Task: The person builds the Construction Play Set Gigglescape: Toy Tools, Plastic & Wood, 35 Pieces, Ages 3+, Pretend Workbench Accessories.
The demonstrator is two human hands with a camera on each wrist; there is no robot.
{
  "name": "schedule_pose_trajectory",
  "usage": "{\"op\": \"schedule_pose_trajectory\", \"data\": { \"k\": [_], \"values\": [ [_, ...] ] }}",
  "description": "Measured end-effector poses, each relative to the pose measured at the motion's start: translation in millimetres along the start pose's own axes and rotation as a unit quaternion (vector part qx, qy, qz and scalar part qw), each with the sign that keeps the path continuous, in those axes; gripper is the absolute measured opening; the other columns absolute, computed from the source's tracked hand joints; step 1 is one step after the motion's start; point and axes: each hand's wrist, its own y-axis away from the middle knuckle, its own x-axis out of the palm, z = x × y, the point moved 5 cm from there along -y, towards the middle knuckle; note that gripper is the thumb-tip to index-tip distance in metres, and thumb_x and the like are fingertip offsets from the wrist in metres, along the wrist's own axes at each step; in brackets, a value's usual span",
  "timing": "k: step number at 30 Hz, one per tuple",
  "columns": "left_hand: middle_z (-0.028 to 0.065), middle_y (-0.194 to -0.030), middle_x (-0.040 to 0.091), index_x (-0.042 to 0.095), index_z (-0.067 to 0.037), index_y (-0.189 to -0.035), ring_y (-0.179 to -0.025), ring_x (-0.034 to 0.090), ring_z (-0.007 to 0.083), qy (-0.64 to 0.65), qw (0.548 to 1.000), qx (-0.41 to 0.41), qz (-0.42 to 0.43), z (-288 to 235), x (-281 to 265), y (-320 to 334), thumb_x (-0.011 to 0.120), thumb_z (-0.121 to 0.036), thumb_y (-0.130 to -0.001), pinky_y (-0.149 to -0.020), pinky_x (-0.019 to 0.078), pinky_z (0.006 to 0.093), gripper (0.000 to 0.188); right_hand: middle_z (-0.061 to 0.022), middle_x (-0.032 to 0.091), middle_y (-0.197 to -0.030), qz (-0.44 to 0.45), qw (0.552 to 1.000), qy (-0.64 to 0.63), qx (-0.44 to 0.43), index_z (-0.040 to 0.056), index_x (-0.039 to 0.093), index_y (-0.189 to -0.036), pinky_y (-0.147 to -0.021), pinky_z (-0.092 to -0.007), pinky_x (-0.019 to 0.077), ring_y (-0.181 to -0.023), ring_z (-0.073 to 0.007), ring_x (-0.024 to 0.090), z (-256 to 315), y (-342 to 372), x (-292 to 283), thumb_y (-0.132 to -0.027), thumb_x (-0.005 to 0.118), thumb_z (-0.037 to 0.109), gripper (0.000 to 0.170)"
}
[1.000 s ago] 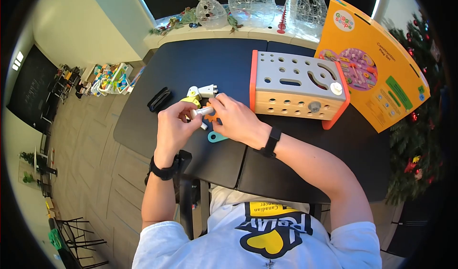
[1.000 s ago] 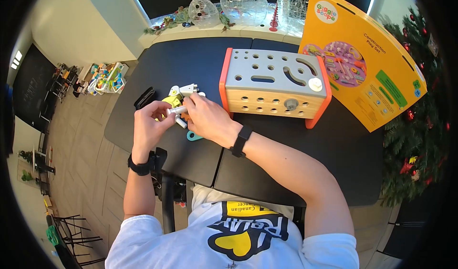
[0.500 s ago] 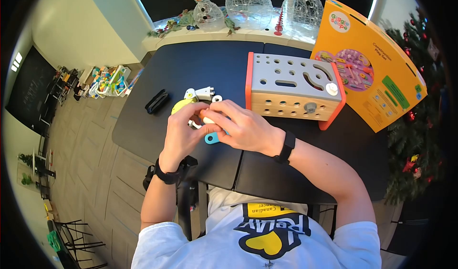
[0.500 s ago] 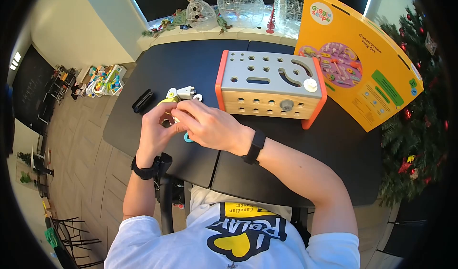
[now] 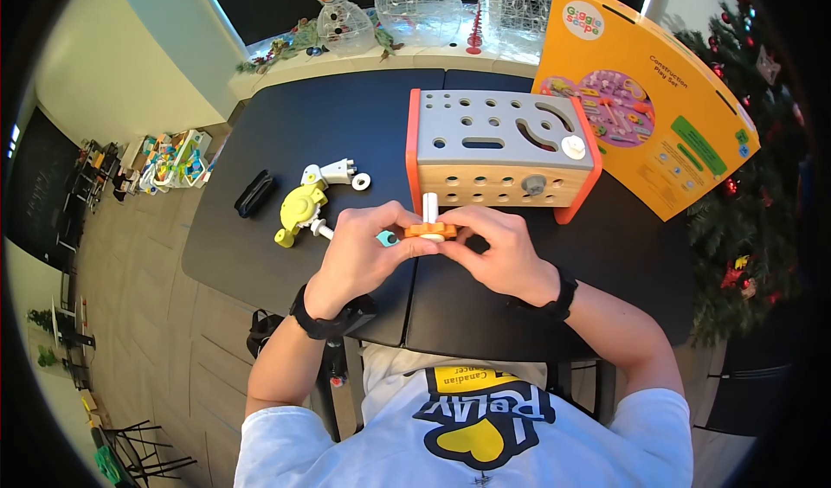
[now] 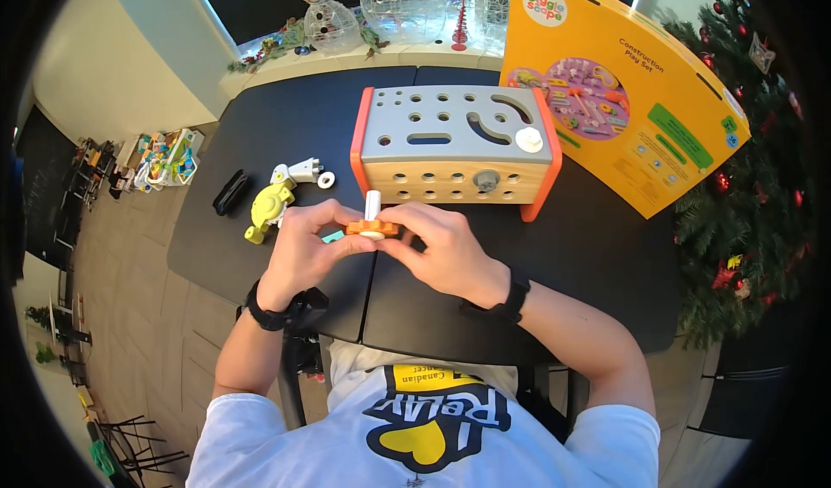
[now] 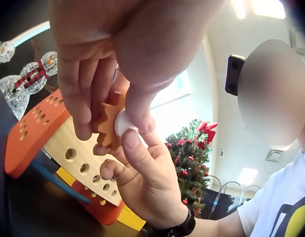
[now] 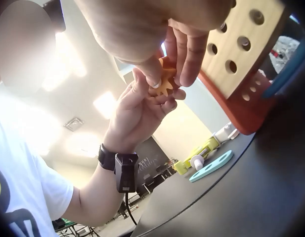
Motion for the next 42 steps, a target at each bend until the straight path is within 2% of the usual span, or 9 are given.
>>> {"op": "schedule_pose_trajectory", "data": {
  "k": [7, 8, 11, 12, 15, 23, 33, 39, 42],
  "values": [
    [0.0092, -0.1, 0.073, 0.073, -0.001, -0.09, -0.089, 0.069, 0.0263, -0.159, 0.966, 0.204, -0.005, -32, 24, -32, 0.09, -0.017, -0.077, -0.073, 0.0577, 0.0371, 0.027, -0.013, 0.075, -0.106, -0.032, 0.996, 0.042, 0.067, 0.0012, 0.07, -0.117, -0.063, -0.0297, 0.0567, -0.069, -0.0195, 0.071, -5, 19, -33, -0.086, 0.081, 0.003, 0.033],
    [0.0083, -0.106, 0.069, 0.07, -0.003, -0.095, -0.1, 0.065, 0.0291, -0.164, 0.968, 0.188, 0.012, -31, 28, -36, 0.091, -0.018, -0.075, -0.082, 0.0561, 0.04, 0.033, -0.0137, 0.075, -0.105, -0.034, 0.996, 0.045, 0.068, 0.0001, 0.069, -0.117, -0.064, -0.03, 0.0569, -0.068, -0.0199, 0.071, -6, 20, -36, -0.087, 0.08, 0.002, 0.033],
    [0.0085, -0.115, 0.066, 0.066, -0.005, -0.104, -0.107, 0.062, 0.0316, -0.255, 0.94, 0.226, -0.006, -48, 30, -46, 0.092, -0.02, -0.072, -0.091, 0.0531, 0.0417, 0.044, -0.015, 0.075, -0.105, -0.041, 0.994, 0.048, 0.085, -0.0012, 0.068, -0.118, -0.064, -0.0305, 0.0571, -0.069, -0.0208, 0.073, -8, 20, -44, -0.088, 0.078, 0.001, 0.032],
    [0.0096, -0.127, 0.063, 0.063, -0.006, -0.117, -0.118, 0.058, 0.0333, -0.269, 0.935, 0.23, 0.006, -48, 31, -50, 0.092, -0.025, -0.07, -0.099, 0.0475, 0.044, 0.059, -0.0156, 0.075, -0.105, -0.041, 0.994, 0.044, 0.094, -0.0016, 0.067, -0.118, -0.065, -0.0307, 0.0576, -0.071, -0.0215, 0.074, -9, 21, -46, -0.088, 0.078, 0.001, 0.032],
    [0.0106, -0.133, 0.061, 0.061, -0.005, -0.126, -0.126, 0.055, 0.0337, -0.306, 0.918, 0.249, -0.03, -59, 30, -58, 0.092, -0.03, -0.07, -0.104, 0.0432, 0.0454, 0.069, -0.0173, 0.075, -0.105, -0.047, 0.992, 0.022, 0.114, -0.0025, 0.066, -0.119, -0.068, -0.0311, 0.0593, -0.077, -0.0232, 0.077, -17, 23, -47, -0.09, 0.076, 0.001, 0.031],
    [0.0135, -0.136, 0.061, 0.058, -0.004, -0.138, -0.13, 0.054, 0.0337, -0.311, 0.92, 0.232, 0.064, -55, 25, -76, 0.093, -0.037, -0.069, -0.108, 0.0384, 0.0459, 0.084, -0.0184, 0.076, -0.106, -0.064, 0.98, -0.102, 0.16, -0.0068, 0.059, -0.117, -0.079, -0.0315, 0.0626, -0.091, -0.0232, 0.078, -27, 23, -37, -0.096, 0.07, -0.002, 0.024],
    [0.015, -0.121, 0.066, 0.053, -0.005, -0.143, -0.117, 0.061, 0.0341, -0.332, 0.901, 0.21, 0.186, -53, 35, -105, 0.092, -0.037, -0.072, -0.1, 0.0423, 0.0438, 0.087, -0.0181, 0.076, -0.103, -0.094, 0.961, -0.14, 0.219, -0.006, 0.053, -0.113, -0.078, -0.0296, 0.0607, -0.089, -0.0189, 0.077, -40, 21, -29, -0.098, 0.064, -0.006, 0.018],
    [0.0178, -0.111, 0.069, 0.054, 0.001, -0.136, -0.112, 0.064, 0.0369, -0.35, 0.9, 0.127, 0.226, -61, 41, -113, 0.093, -0.038, -0.071, -0.098, 0.0437, 0.0429, 0.085, -0.0162, 0.077, -0.095, -0.128, 0.954, -0.132, 0.237, -0.0044, 0.052, -0.106, -0.076, -0.0298, 0.0601, -0.086, -0.0177, 0.076, -42, 19, -25, -0.098, 0.063, -0.007, 0.014],
    [0.0176, -0.111, 0.069, 0.059, 0.005, -0.128, -0.111, 0.064, 0.0362, -0.373, 0.887, 0.149, 0.227, -63, 44, -113, 0.093, -0.039, -0.069, -0.097, 0.0442, 0.0424, 0.081, -0.0154, 0.077, -0.093, -0.149, 0.952, -0.114, 0.243, -0.0032, 0.051, -0.105, -0.076, -0.0299, 0.0592, -0.085, -0.018, 0.076, -43, 20, -22, -0.098, 0.062, -0.008, 0.014]
  ]
}}
